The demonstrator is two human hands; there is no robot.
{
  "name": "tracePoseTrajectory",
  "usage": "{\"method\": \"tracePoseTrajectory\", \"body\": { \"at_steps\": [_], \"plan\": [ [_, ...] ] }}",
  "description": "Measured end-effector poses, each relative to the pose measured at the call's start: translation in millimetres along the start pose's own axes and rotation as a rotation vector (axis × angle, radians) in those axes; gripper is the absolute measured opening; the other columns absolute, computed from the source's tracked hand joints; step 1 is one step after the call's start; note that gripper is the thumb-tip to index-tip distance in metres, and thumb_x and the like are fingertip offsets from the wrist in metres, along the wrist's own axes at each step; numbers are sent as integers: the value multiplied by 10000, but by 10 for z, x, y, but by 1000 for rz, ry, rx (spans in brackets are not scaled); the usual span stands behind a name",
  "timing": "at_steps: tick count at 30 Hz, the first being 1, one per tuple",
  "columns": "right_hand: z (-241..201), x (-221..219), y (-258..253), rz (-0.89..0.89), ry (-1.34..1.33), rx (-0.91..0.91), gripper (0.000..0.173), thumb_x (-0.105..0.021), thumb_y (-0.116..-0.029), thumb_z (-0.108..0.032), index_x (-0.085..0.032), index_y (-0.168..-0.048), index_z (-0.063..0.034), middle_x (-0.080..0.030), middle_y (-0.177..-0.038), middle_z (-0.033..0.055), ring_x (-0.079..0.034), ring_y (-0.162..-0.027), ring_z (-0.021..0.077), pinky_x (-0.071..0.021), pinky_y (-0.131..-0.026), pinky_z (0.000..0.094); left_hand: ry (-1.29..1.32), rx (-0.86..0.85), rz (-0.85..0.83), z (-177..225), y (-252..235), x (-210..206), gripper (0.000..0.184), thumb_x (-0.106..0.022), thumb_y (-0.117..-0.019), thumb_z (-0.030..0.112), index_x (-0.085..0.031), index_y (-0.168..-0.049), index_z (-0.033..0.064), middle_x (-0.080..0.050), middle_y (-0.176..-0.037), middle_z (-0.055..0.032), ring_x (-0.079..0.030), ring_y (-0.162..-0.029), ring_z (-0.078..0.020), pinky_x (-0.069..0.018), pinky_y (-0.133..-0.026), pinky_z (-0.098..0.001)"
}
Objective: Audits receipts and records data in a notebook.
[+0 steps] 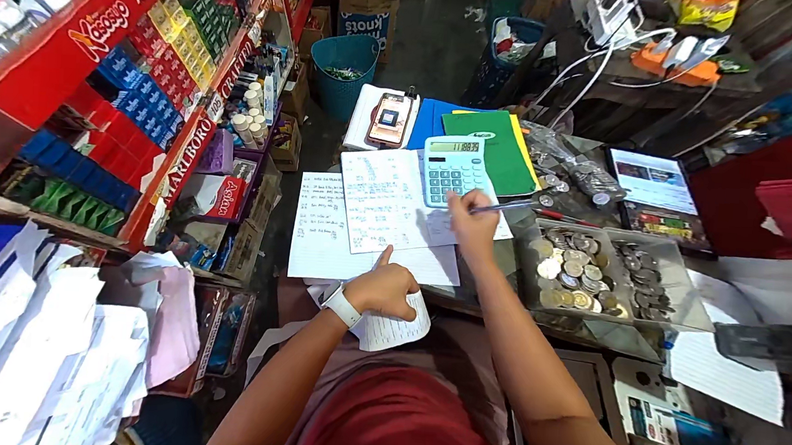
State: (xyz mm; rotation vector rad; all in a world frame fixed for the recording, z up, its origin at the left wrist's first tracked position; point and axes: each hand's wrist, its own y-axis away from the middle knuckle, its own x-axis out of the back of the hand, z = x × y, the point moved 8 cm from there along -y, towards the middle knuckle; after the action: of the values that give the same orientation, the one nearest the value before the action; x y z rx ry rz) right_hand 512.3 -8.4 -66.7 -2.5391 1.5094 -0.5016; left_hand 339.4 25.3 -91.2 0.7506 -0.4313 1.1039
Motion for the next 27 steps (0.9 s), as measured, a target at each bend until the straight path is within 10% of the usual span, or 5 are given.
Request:
{"method": "tracePoseTrajectory", "body": {
  "at_steps": [5, 10, 21, 27],
  "plan": [
    [-71, 438, -624, -27, 435, 0, 413, -365, -1129, -242, -509, -1371, 60, -663, -1183, 289, -693, -1052, 405, -555, -929, 554, 2, 5, -5, 1, 15, -14, 330, -723, -906, 246, -675, -851, -76, -693, -937, -200, -626, -1059, -368, -2, -1175, -711],
    [130, 143, -800, -261, 761, 87, 266, -531, -1017, -4, -618, -1262, 51, -658, -1181, 309, -592, -1172, 535, -454, -990, 676, 5, -12, 11, -26, 15, -25, 330, -721, -905, 252, -665, -824, -63, -687, -904, -183, -626, -1029, -352, -2, -1178, -700],
    [81, 140, -682, -282, 795, 107, 300, -548, -1026, -60, -600, -1303, 42, -632, -1238, 323, -549, -1235, 552, -424, -1014, 697, 3, 5, 2, 18, 6, 8, 318, -717, -916, 241, -679, -867, -72, -692, -945, -195, -617, -1063, -357, 2, -1181, -694],
    [-24, 209, -343, -162, 498, 77, 322, -418, -1113, -179, -587, -1242, 63, -679, -1046, 262, -683, -895, 377, -548, -823, 537, 5, 3, 0, 19, -4, 5, 319, -714, -917, 238, -665, -841, -67, -686, -923, -183, -614, -1040, -347, 11, -1182, -689]
  ]
}}
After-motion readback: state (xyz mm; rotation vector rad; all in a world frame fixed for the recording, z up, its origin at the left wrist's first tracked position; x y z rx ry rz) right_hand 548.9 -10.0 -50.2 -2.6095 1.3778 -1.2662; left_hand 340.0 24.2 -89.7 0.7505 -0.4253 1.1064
